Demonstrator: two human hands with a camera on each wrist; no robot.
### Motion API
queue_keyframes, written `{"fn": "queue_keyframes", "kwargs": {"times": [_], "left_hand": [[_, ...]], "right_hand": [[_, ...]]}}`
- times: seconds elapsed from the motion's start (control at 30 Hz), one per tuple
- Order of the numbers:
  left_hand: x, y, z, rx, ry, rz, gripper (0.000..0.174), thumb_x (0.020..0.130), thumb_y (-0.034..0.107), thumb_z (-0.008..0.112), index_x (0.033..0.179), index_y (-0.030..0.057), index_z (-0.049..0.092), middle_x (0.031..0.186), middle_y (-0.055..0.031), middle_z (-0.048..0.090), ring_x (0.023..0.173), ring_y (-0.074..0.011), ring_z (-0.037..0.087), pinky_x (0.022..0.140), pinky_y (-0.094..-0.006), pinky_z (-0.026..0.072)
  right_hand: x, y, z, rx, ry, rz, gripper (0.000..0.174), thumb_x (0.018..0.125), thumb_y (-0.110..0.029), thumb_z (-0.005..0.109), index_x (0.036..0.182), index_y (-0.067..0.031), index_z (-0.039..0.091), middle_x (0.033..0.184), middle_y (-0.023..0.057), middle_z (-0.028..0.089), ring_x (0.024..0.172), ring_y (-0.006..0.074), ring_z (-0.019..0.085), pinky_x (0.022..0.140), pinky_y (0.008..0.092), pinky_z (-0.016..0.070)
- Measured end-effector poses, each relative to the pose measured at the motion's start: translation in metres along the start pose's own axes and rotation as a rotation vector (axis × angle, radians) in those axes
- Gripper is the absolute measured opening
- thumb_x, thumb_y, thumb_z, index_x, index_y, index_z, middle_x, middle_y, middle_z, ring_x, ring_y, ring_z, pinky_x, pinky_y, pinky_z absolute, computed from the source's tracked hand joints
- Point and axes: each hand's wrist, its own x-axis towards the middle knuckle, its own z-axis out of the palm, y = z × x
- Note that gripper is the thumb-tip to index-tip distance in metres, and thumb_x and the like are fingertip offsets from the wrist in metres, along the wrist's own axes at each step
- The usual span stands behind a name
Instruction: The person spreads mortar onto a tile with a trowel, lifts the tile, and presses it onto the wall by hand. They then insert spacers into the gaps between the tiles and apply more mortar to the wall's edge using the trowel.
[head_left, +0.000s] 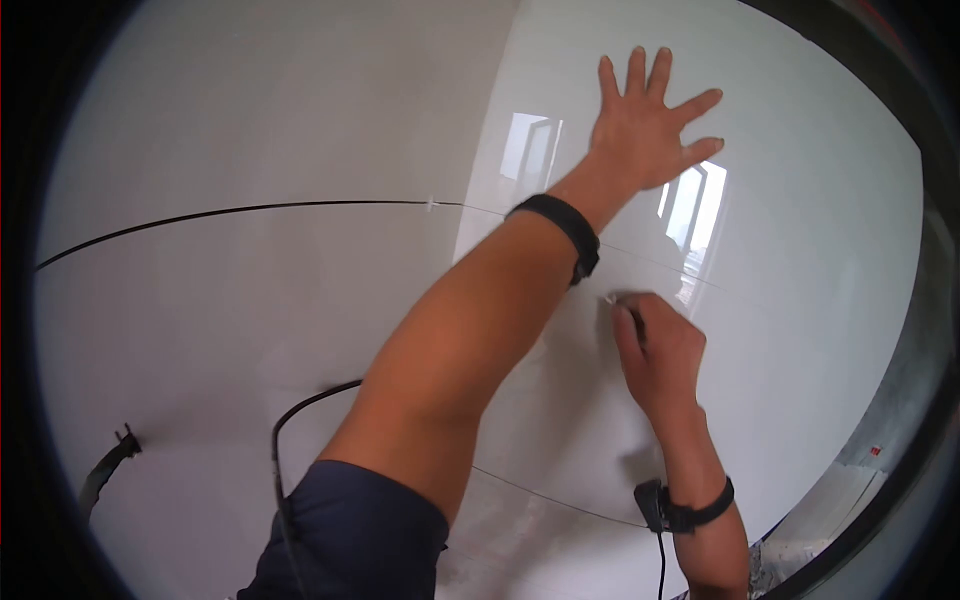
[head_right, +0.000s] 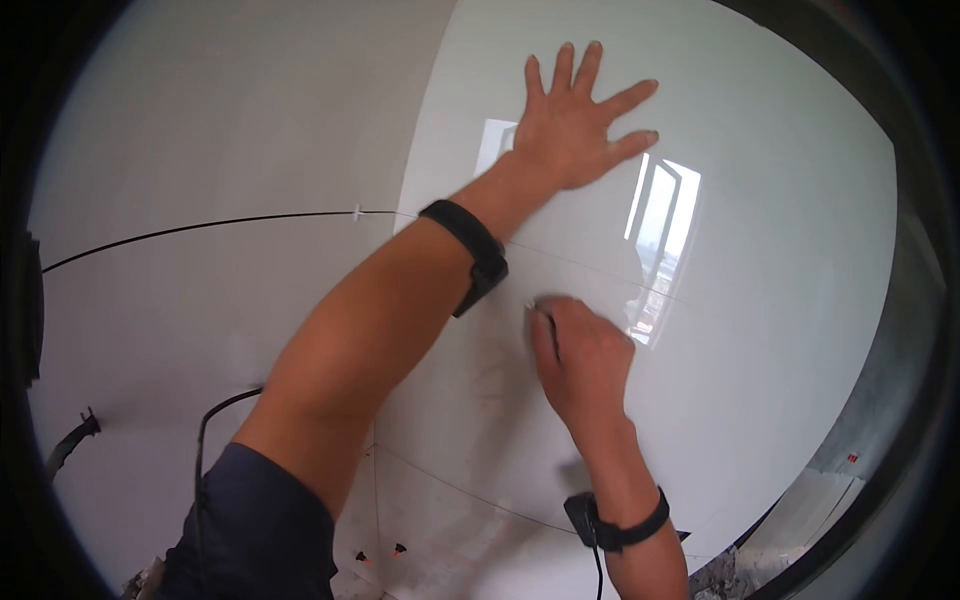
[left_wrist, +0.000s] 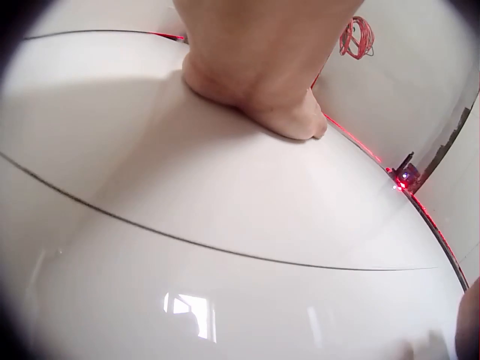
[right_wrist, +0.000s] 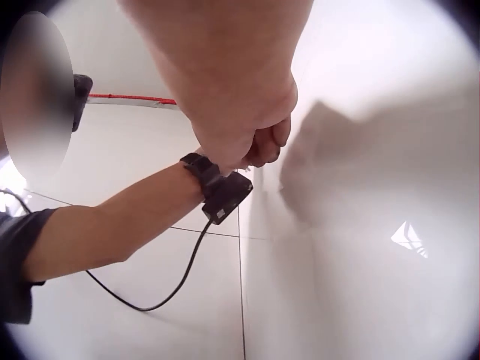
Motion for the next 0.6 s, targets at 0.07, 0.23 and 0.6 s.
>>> {"fn": "queue_keyframes", "kwargs": {"times": [0.07,0.23,0.6], "left_hand": [[0.006,-0.005,0.005,0.009,0.044,0.021,0.064,0.092,0.070,0.038,0.149,0.0417,0.037,0.159,-0.0217,0.021,0.147,-0.0444,0.015,0.115,-0.0660,0.0058],[0.012,-0.003,-0.035,-0.005,-0.200,0.040,0.066,0.096,0.063,0.037,0.152,0.0293,0.035,0.158,-0.0264,0.022,0.146,-0.0451,0.019,0.114,-0.0669,0.0113],[0.033,-0.015,-0.017,-0.051,-0.163,0.123,0.064,0.096,0.061,0.037,0.152,0.0297,0.036,0.157,-0.0275,0.023,0.145,-0.0463,0.020,0.115,-0.0658,0.0113]], "right_hand": [[0.015,0.004,0.010,-0.062,0.011,-0.031,0.005,0.086,-0.011,0.066,0.086,-0.0074,0.062,0.075,0.0096,0.064,0.062,0.0307,0.061,0.055,0.0389,0.0463],[0.026,0.007,0.023,-0.122,0.043,-0.090,0.012,0.087,-0.013,0.064,0.080,-0.0065,0.058,0.069,0.0080,0.060,0.059,0.0292,0.060,0.053,0.0381,0.0459],[0.068,0.018,0.041,-0.297,-0.041,-0.227,0.009,0.078,-0.002,0.060,0.075,-0.0036,0.053,0.066,0.0111,0.058,0.057,0.0309,0.060,0.049,0.0407,0.0455]]}}
